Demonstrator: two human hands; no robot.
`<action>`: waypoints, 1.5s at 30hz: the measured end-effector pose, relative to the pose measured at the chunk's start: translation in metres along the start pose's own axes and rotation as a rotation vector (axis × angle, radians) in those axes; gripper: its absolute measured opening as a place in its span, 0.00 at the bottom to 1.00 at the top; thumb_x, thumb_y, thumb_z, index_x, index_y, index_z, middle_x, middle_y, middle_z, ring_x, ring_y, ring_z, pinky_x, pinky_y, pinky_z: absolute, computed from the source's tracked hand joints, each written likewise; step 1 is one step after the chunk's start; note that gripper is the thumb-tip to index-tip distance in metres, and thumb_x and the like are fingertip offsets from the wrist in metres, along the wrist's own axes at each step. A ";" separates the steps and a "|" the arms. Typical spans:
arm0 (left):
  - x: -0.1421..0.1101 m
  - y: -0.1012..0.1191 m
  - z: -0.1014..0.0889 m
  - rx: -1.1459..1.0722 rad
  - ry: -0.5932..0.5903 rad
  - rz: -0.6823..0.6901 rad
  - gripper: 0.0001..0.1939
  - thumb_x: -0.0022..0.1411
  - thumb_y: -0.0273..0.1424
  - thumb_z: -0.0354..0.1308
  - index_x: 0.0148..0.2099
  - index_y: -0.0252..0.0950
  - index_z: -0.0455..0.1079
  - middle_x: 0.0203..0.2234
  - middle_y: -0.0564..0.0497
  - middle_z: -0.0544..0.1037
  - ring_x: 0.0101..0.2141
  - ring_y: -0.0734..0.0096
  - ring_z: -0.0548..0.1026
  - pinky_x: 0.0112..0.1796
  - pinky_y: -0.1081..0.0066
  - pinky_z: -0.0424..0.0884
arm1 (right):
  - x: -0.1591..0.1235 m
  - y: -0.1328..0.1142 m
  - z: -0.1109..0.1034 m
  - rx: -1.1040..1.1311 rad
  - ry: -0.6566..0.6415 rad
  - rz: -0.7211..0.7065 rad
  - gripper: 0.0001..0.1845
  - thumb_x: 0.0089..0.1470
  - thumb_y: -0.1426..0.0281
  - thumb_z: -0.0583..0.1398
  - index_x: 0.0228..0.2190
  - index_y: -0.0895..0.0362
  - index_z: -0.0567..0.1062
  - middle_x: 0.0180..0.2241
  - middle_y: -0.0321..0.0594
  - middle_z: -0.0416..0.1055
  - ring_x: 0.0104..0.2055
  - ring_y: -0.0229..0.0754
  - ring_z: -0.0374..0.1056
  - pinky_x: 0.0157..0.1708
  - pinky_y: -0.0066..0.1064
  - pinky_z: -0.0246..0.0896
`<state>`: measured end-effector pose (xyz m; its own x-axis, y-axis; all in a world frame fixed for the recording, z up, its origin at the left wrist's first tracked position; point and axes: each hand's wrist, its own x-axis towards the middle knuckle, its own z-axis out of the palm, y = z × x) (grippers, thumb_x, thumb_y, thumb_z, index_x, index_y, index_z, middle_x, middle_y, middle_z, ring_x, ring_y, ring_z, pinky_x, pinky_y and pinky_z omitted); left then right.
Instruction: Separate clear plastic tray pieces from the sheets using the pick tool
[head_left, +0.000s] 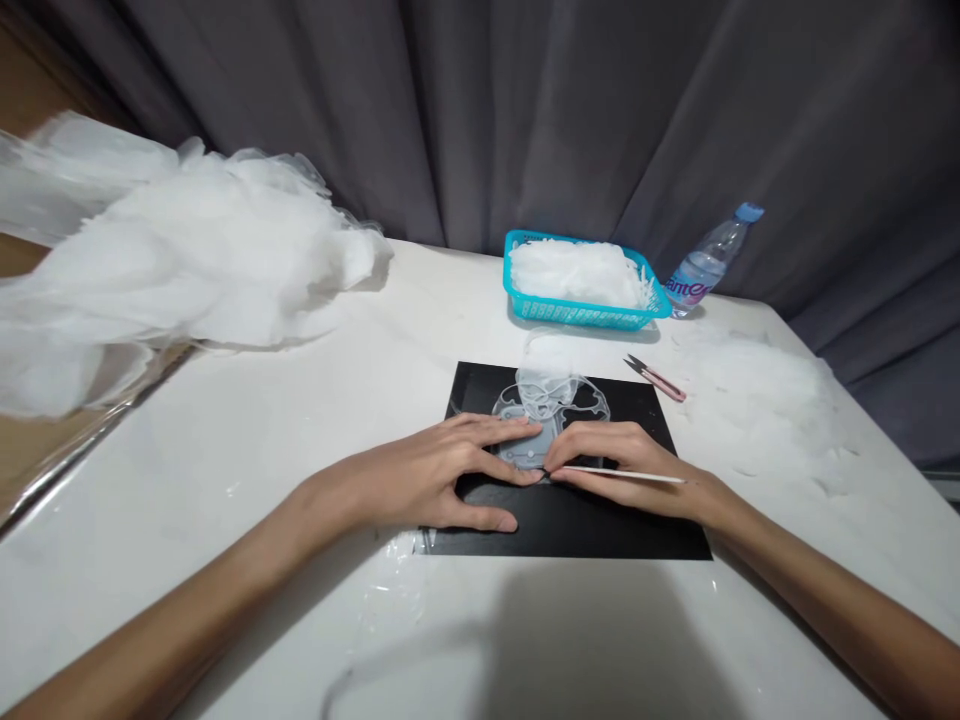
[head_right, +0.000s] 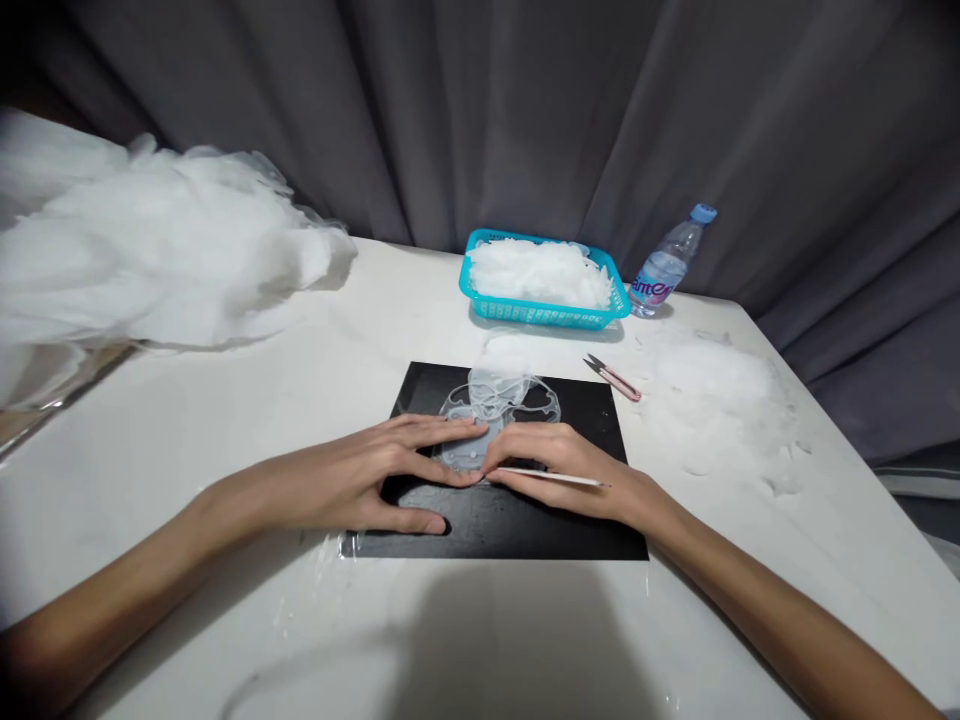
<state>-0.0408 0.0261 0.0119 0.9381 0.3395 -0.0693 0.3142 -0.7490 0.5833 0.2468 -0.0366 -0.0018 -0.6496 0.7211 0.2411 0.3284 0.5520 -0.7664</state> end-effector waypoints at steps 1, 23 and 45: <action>0.000 -0.001 0.000 -0.016 0.007 0.006 0.28 0.68 0.53 0.62 0.67 0.55 0.72 0.76 0.52 0.56 0.71 0.44 0.61 0.68 0.51 0.61 | 0.000 -0.001 0.000 -0.004 -0.002 -0.006 0.07 0.70 0.72 0.60 0.46 0.54 0.78 0.45 0.41 0.79 0.48 0.41 0.76 0.52 0.34 0.71; 0.001 -0.007 0.005 -0.113 0.031 0.022 0.23 0.67 0.41 0.67 0.63 0.56 0.77 0.75 0.57 0.56 0.72 0.45 0.60 0.69 0.54 0.60 | -0.002 -0.002 0.010 -0.266 0.027 -0.177 0.10 0.71 0.75 0.57 0.49 0.56 0.77 0.45 0.46 0.81 0.47 0.43 0.78 0.47 0.36 0.74; 0.001 -0.011 -0.001 -0.083 -0.041 0.027 0.33 0.63 0.28 0.67 0.66 0.61 0.72 0.76 0.61 0.52 0.73 0.45 0.56 0.69 0.51 0.60 | -0.009 -0.007 -0.020 -0.066 -0.051 0.039 0.08 0.70 0.70 0.60 0.45 0.54 0.79 0.45 0.43 0.81 0.50 0.44 0.79 0.51 0.36 0.75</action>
<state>-0.0433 0.0354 0.0058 0.9517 0.2951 -0.0852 0.2775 -0.7072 0.6503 0.2641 -0.0384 0.0137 -0.6686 0.7215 0.1799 0.3980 0.5516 -0.7331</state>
